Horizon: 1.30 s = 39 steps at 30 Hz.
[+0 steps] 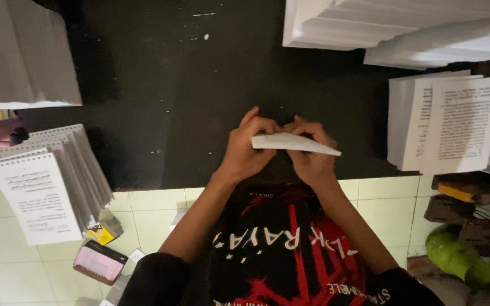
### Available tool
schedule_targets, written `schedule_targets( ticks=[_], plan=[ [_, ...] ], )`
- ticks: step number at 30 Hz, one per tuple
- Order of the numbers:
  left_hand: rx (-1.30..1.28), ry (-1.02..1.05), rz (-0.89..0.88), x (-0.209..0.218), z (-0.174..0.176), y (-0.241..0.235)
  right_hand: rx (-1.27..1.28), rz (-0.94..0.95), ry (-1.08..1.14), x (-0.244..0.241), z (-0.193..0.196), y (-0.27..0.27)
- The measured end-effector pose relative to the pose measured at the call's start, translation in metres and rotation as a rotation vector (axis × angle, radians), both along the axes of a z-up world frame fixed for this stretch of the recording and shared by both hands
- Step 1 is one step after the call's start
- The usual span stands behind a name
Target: The person repeatedly picks up small printed booklets from a stack on a black table, folds them in half, and places them onto a separate pile. The person handles the booklets one by one, folding each one before stacking it.
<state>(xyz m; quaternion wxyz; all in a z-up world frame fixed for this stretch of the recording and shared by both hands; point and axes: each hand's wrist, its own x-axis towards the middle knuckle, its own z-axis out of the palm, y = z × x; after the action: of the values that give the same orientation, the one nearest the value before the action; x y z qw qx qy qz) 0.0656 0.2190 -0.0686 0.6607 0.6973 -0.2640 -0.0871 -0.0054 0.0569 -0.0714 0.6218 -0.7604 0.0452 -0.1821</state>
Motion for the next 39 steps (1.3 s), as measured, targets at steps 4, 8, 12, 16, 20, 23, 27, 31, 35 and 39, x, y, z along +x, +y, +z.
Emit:
schedule_targets(
  ticks=[4, 8, 12, 16, 20, 23, 27, 31, 35, 39],
  plan=[
    [0.04, -0.03, -0.022, 0.004, 0.001, 0.016, -0.046, 0.056, 0.046, -0.008, 0.012, -0.002],
    [0.014, 0.105, 0.055, 0.013, -0.003, 0.054, -0.06, 0.108, 0.128, -0.002, -0.002, 0.019],
    [-0.093, 0.429, 0.176, 0.024, -0.002, 0.1, 0.095, 0.16, 0.108, 0.025, 0.015, 0.072],
    [-0.146, 0.429, 0.323, 0.042, 0.023, 0.136, -0.017, 0.279, 0.11, 0.069, 0.046, 0.117],
    [-0.022, 0.429, 0.559, 0.037, 0.039, 0.176, 0.247, 0.3, 0.338, 0.119, 0.039, 0.155],
    [0.22, 0.261, 0.726, 0.016, 0.021, 0.195, 0.449, 0.165, 0.347, 0.169, 0.011, 0.183],
    [0.447, 0.058, 0.699, -0.013, -0.003, 0.215, 0.59, 0.038, 0.307, 0.226, -0.034, 0.216],
    [0.488, 0.114, 0.545, -0.008, -0.002, 0.215, 0.569, 0.049, 0.336, 0.25, -0.037, 0.238],
    [0.653, -0.085, 0.535, 0.005, 0.001, 0.214, 0.53, -0.104, 0.447, 0.277, -0.028, 0.243],
    [0.57, -0.142, 0.539, 0.005, 0.007, 0.217, 0.443, -0.161, 0.532, 0.293, -0.008, 0.241]
  ],
)
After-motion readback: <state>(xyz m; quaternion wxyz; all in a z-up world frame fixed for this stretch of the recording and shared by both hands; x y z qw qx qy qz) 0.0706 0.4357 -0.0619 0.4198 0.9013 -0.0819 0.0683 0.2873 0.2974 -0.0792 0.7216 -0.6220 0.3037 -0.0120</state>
